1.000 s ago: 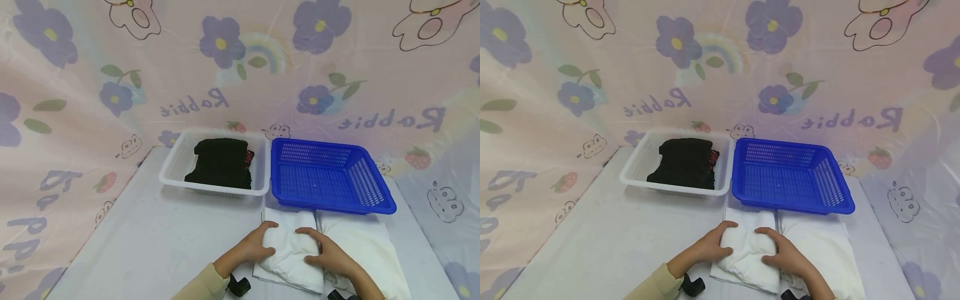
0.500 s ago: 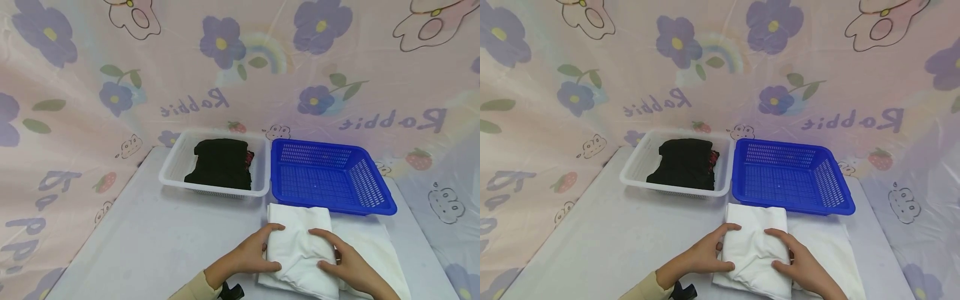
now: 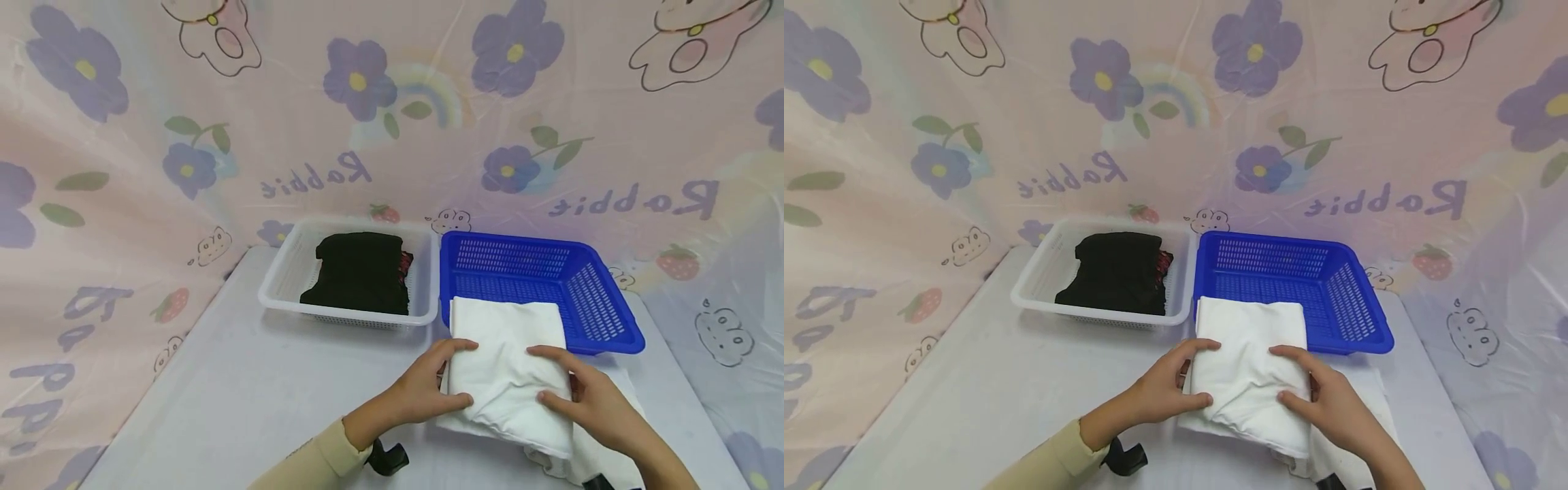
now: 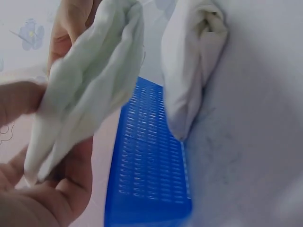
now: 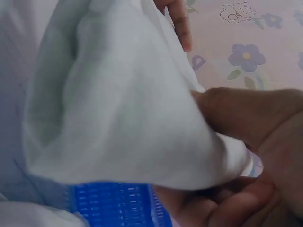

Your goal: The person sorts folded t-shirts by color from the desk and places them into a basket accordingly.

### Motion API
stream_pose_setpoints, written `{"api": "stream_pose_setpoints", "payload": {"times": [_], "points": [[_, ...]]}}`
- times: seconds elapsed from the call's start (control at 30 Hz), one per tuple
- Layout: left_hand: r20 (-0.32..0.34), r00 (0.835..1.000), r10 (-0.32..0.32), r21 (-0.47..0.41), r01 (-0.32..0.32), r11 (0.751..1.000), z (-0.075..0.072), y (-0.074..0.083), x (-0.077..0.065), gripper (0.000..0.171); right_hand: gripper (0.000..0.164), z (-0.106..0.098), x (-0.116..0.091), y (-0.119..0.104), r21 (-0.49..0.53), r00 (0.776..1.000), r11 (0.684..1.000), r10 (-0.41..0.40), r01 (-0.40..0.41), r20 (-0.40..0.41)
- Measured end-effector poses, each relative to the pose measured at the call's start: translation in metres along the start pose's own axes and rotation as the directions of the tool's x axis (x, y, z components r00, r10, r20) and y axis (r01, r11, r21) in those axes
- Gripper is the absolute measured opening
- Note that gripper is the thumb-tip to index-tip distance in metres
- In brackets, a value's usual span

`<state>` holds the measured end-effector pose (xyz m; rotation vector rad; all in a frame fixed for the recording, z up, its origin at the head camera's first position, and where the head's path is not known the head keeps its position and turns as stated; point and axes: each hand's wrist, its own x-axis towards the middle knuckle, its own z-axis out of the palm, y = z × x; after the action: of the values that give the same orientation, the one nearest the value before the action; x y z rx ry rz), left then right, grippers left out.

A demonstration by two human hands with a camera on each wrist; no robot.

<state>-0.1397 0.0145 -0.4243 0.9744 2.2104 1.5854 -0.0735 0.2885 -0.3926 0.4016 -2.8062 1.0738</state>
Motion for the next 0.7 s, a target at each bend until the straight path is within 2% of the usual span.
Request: {"api": "stream_pose_setpoints", "payload": {"times": [0.23, 0.47, 0.7], "points": [[-0.113, 0.994, -0.003, 0.024, 0.006, 1.0, -0.005, 0.009, 0.031, 0.068, 0.052, -0.022, 0.028, 0.005, -0.07, 0.996, 0.998, -0.012, 0.006, -0.084], [-0.204, 0.978, 0.053, 0.069, -0.04, 0.997, -0.013, 0.008, 0.069, 0.065, 0.049, -0.036, 0.059, 0.015, -0.115, 0.986, 0.993, -0.015, -0.004, -0.167], [-0.276, 0.96, -0.042, 0.005, 0.045, 0.999, -0.009, 0.004, 0.107, 0.062, 0.046, -0.048, 0.086, 0.034, -0.07, 0.979, 0.997, 0.02, -0.035, -0.203]]}}
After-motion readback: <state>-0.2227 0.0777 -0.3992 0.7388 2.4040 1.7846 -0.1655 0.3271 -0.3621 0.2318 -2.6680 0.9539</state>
